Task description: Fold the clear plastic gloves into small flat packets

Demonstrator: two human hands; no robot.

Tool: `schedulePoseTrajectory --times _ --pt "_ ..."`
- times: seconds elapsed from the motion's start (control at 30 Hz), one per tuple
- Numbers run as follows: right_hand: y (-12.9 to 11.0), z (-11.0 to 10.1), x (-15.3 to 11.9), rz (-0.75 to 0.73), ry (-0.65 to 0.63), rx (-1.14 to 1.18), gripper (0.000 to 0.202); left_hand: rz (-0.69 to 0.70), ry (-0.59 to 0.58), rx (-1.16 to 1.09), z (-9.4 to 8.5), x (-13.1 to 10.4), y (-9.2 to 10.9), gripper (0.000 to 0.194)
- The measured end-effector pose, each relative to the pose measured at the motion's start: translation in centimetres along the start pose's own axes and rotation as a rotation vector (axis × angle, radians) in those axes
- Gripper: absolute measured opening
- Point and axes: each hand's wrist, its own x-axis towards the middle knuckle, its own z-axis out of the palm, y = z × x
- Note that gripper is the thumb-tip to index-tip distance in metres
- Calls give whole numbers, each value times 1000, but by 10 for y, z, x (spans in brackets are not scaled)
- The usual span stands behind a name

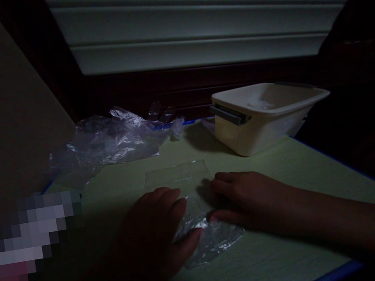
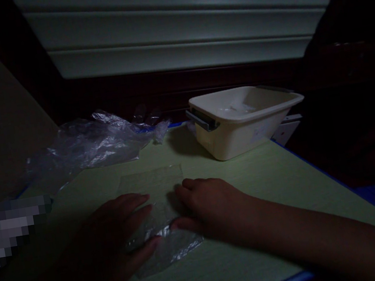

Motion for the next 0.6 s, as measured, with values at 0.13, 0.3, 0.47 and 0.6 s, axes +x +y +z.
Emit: schedulePoseTrajectory --times 0.13,0.3,0.47,0.6 --pt "-2 0 -1 -26 49 -34 20 6 8 -26 1 -1 0 24" --pt "-6 0 -4 -96 82 -50 19 3 4 -40 1 -1 1 18" --pt "-6 6 -7 -119 22 -58 15 1 28 -56 0 2 0 12" --pt "-6 7 -5 -131 -21 -31 18 -3 12 -62 2 0 1 9"
